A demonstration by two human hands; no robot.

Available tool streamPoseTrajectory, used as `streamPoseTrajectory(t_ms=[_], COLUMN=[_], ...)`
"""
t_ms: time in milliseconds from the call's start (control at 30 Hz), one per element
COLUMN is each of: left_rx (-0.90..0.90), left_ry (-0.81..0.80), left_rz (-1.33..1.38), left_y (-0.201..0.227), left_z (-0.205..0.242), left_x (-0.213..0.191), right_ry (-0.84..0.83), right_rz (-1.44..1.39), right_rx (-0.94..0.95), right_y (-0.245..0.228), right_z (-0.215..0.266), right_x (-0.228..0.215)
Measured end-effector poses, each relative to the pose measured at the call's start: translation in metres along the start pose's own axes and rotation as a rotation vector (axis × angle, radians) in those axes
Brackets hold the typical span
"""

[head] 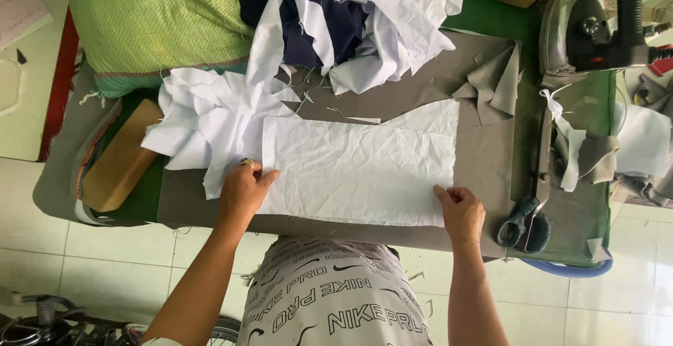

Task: The person cuts a large piece of white fabric on a table using shears. They repeatedly trim the fabric into smaller pieces, fold and unfold sections, and move the cut pieces aside on the table.

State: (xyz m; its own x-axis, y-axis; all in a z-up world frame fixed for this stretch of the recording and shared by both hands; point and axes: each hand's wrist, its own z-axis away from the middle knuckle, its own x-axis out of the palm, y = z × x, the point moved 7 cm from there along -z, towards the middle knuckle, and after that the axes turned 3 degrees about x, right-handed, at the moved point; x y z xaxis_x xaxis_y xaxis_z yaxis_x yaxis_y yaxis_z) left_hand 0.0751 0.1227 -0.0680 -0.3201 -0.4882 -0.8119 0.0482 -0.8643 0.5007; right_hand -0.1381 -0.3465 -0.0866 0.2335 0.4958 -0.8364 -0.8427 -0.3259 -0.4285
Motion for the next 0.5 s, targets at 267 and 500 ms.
streamPoseTrajectory(t_ms=[267, 500], left_rx=[0.060, 0.060], left_ry=[0.082, 0.099], left_rz=[-0.025, -0.035], left_y=[-0.004, -0.022], left_z=[-0.004, -0.007], left_x=[-0.001, 0.008], right_ry=[-0.011, 0.001], right_rz=[-0.023, -0.011], right_rx=[-0.024, -0.037], right_y=[-0.016, -0.012], right_z=[0.001, 0.003], right_x=[0.004, 0.004])
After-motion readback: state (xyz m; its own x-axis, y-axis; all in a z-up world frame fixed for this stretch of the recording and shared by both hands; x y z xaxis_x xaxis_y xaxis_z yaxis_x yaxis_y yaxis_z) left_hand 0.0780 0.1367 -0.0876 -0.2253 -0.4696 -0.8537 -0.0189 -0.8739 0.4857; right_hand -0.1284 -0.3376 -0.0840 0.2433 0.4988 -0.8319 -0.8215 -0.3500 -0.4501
